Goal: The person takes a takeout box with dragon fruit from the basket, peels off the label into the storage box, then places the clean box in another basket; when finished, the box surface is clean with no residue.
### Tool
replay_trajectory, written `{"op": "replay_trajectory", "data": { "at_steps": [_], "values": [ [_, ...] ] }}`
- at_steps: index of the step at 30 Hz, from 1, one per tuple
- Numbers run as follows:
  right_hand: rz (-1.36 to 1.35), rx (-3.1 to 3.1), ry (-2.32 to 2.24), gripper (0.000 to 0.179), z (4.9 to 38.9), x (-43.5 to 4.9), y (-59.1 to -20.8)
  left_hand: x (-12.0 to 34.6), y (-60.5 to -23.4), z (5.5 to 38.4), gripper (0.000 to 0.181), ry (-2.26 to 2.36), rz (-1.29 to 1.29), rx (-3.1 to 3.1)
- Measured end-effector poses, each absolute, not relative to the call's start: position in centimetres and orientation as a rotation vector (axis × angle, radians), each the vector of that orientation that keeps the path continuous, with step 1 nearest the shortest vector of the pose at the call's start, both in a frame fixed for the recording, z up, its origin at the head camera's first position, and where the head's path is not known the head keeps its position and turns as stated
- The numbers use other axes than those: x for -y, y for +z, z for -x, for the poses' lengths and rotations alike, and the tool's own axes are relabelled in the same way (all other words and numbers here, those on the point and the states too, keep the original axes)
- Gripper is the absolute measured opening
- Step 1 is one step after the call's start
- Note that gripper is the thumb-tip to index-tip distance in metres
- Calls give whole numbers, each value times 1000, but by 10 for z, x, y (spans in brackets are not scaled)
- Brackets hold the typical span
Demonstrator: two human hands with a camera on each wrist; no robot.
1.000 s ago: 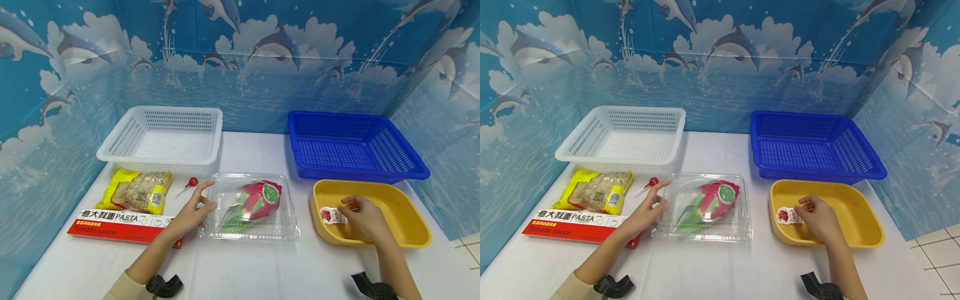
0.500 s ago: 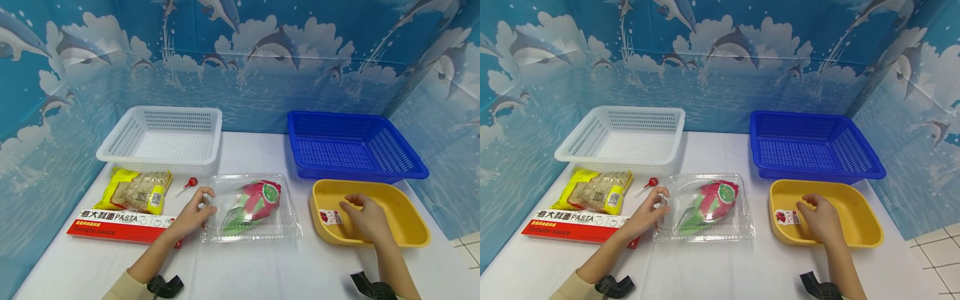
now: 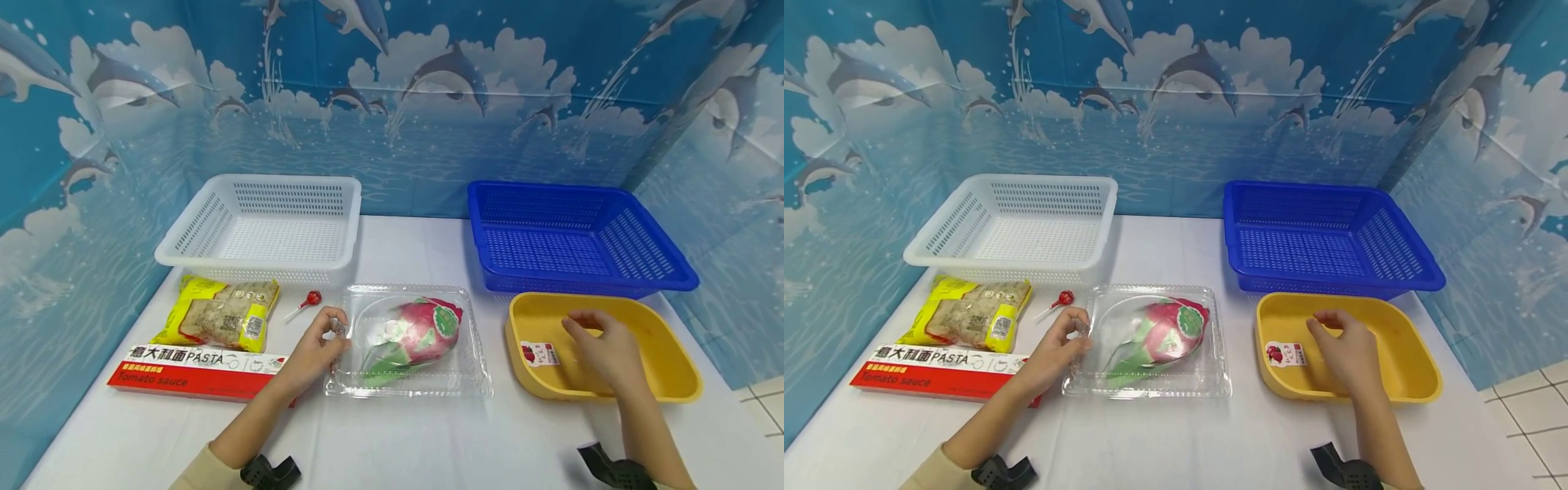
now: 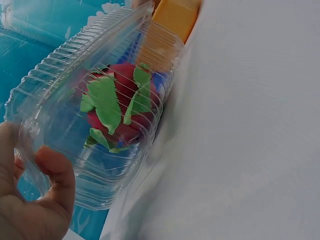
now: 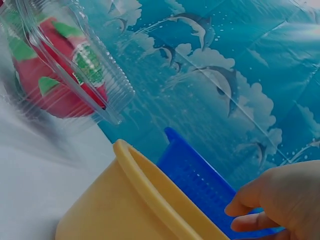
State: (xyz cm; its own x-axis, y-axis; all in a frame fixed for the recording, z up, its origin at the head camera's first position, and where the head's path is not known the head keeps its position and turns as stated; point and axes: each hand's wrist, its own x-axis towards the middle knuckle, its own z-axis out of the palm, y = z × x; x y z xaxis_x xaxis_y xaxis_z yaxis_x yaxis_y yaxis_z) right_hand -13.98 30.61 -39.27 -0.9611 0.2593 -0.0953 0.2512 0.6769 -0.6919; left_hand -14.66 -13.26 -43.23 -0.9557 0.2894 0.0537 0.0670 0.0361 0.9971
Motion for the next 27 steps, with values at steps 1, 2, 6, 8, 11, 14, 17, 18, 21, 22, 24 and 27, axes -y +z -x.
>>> {"op": "replay_trajectory", "data": {
  "at_steps": [1,2,6,8,11,14,17,18,21,22,24,27],
  "values": [
    [416,2857,1183,56,140,-307,-391,132,-432,146,27,2045,-363,-2137],
    [399,2849,1179,55,141,-307,-390,132,-431,146,27,2051,-356,-2133],
    [343,2803,1145,50,145,-311,-385,131,-431,146,27,2067,-343,-2121],
    [334,2775,1124,48,148,-313,-383,131,-431,146,26,2072,-338,-2115],
    [360,2729,1126,46,154,-316,-378,131,-431,145,26,2087,-319,-2114],
    [413,2679,1140,46,161,-319,-373,130,-430,145,26,2104,-301,-2119],
    [466,2615,1177,44,166,-323,-369,130,-429,144,26,2117,-294,-2128],
    [482,2588,1192,44,168,-324,-368,130,-429,144,26,2123,-294,-2128],
    [543,2521,1234,37,172,-327,-366,129,-427,144,27,2144,-302,-2135],
    [563,2505,1245,34,173,-328,-366,129,-426,143,27,2151,-306,-2140],
    [607,2479,1264,25,176,-330,-365,129,-424,143,28,2173,-318,-2143],
    [679,2457,1277,15,180,-332,-365,128,-421,143,28,2199,-341,-2146]
  ]
}}
